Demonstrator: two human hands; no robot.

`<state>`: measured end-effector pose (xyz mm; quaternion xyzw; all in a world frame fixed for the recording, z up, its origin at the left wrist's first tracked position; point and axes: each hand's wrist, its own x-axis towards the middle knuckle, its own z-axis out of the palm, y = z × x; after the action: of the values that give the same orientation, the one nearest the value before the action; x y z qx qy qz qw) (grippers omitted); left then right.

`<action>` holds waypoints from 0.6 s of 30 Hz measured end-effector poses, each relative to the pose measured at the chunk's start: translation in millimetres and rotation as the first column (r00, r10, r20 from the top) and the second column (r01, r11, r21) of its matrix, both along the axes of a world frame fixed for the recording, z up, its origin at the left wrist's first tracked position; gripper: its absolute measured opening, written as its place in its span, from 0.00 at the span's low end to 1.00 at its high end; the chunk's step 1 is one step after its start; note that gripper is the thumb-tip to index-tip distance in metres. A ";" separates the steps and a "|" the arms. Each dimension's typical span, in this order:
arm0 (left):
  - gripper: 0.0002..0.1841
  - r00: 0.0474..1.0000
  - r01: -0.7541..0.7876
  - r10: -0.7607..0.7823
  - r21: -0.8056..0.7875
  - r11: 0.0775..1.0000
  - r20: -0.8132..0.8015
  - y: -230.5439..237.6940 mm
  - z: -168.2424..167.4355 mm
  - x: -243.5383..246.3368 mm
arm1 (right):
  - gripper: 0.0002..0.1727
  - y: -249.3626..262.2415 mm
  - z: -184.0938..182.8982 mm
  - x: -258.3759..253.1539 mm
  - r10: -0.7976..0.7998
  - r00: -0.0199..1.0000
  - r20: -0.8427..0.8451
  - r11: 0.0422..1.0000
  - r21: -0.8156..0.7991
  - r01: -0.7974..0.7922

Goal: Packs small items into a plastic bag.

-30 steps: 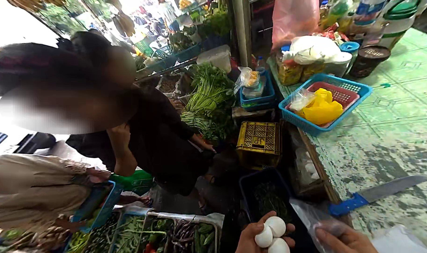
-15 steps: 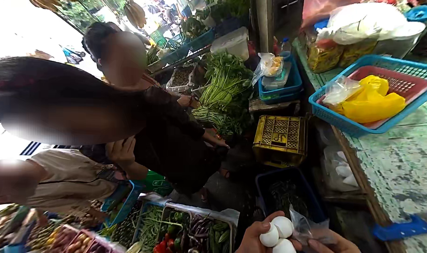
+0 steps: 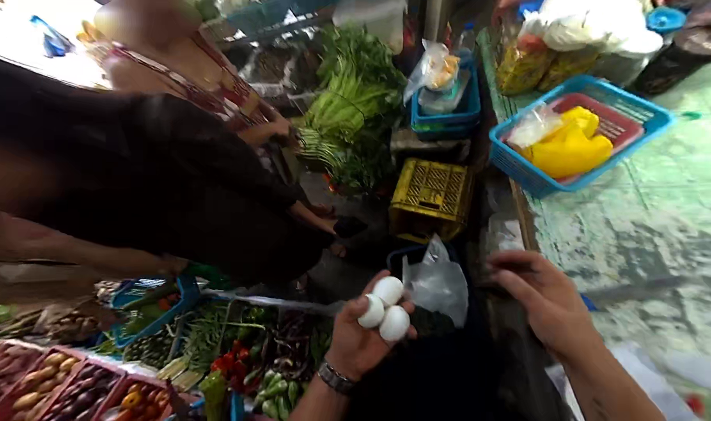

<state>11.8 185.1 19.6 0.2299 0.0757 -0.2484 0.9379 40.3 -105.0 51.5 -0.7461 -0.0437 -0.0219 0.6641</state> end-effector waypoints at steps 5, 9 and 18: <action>0.37 0.999 -0.008 0.012 -0.084 0.996 0.042 -5.5 1.9 -15.4 | 0.38 31.3 36.2 17.4 0.389 0.918 0.080 0.734 -0.629 -0.256; 0.36 0.997 -0.017 0.023 -0.076 0.997 0.076 -5.4 2.7 -28.5 | 0.24 38.1 34.4 21.0 0.467 0.884 0.017 0.625 -0.713 -0.317; 0.35 0.985 -0.129 0.134 -0.059 0.990 0.108 12.8 5.1 -57.4 | 0.15 12.2 33.6 13.5 0.292 0.950 -0.108 0.629 -0.727 -0.276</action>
<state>-45.6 197.9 24.8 0.2136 0.0315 -0.1745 0.9607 53.7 -92.9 85.1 -0.9325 -0.1724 0.0947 0.3031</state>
